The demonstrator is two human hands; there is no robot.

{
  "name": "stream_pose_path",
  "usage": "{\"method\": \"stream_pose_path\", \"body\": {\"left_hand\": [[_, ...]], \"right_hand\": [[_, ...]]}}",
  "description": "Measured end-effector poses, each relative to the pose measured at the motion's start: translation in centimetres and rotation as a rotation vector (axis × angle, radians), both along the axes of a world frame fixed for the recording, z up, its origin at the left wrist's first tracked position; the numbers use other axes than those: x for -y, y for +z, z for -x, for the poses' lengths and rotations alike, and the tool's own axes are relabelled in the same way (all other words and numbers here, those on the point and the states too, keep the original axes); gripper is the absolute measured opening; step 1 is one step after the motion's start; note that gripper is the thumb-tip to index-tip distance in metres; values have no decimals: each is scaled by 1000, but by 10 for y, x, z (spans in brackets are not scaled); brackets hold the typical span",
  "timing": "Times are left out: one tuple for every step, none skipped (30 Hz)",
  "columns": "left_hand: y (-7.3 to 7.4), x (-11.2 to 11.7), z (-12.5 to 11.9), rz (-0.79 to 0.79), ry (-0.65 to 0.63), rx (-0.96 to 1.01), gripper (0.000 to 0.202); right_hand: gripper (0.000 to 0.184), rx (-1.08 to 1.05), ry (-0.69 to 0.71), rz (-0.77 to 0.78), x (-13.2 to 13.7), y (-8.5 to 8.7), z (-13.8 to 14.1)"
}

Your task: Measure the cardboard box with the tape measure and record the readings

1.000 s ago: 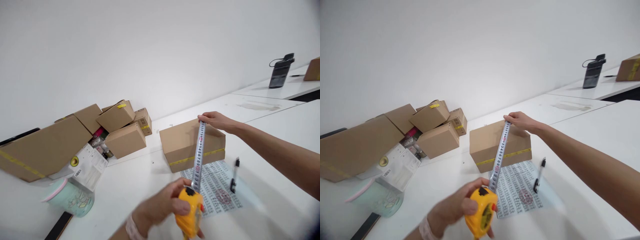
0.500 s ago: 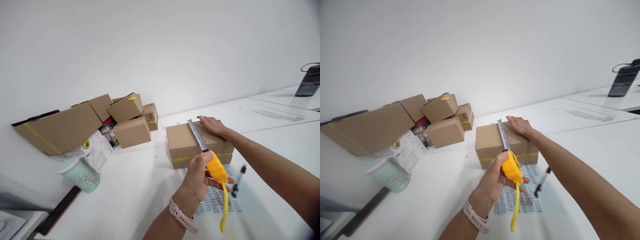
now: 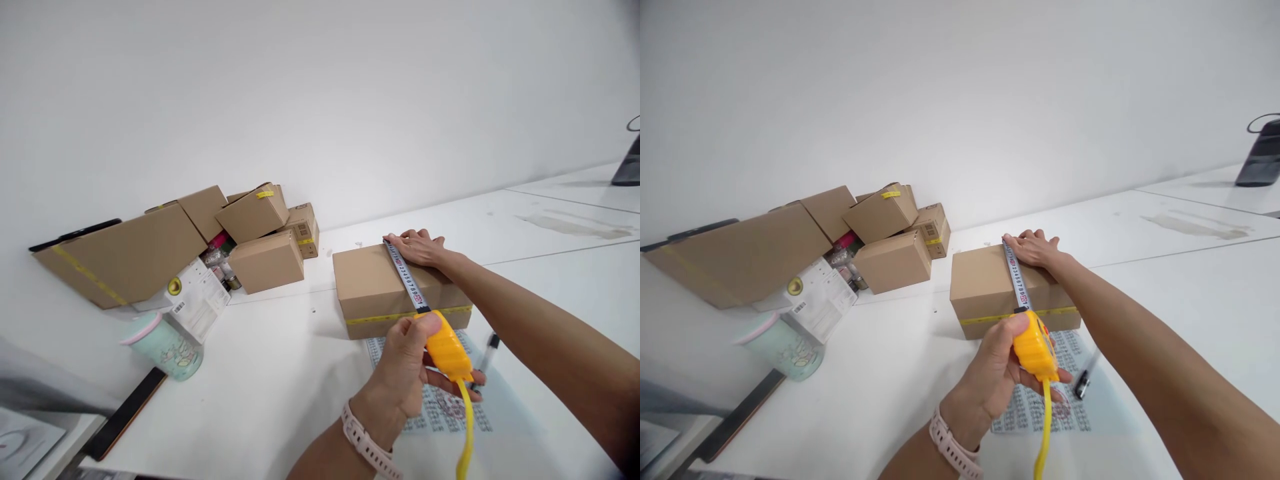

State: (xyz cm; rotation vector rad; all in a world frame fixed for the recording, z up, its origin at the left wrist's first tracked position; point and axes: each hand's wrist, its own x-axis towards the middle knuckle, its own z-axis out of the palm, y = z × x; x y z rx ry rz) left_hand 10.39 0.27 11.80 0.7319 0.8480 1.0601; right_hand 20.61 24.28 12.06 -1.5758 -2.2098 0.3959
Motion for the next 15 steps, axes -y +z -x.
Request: {"method": "stream_pose_path", "body": {"left_hand": [[0, -1, -1, 0, 1, -1, 55], [1, -2, -1, 0, 2, 3, 55], [0, -3, -2, -2, 1, 13, 55], [0, -4, -3, -5, 4, 25, 56], [-1, -4, -4, -6, 7, 37, 56], [-2, -4, -5, -6, 11, 47, 56], [-3, -3, -5, -6, 16, 52, 57], [-4, -3, -6, -3, 19, 53, 57], [-5, -2, -6, -1, 21, 54, 57], [-6, -2, -6, -2, 21, 54, 57], [-7, -2, -6, -4, 19, 53, 56], [-7, -2, -6, -6, 17, 52, 56], [-8, -3, -6, -7, 15, 51, 55], [-9, -4, -7, -7, 13, 50, 55], [-9, -5, -7, -7, 13, 50, 55]], "right_hand": [[64, 10, -4, -5, -1, 0, 1], [65, 19, -8, -9, -2, -1, 2], [66, 30, -11, -14, -3, -1, 3], [67, 40, -15, -20, -4, -1, 4], [68, 49, -21, -24, -4, -1, 5], [68, 57, -25, -28, -4, -2, 5], [68, 62, -28, -32, -4, -2, 5], [69, 67, -30, -36, -5, -3, 5], [69, 70, -29, -41, -5, -4, 4], [70, 71, -28, -45, -5, -5, 4], [70, 71, -26, -50, -5, -7, 4], [70, 70, -25, -54, -5, -8, 4], [70, 67, -24, -57, -5, -9, 4], [68, 62, -24, -59, -5, -10, 5], [67, 55, -26, -61, -5, -10, 6]]}}
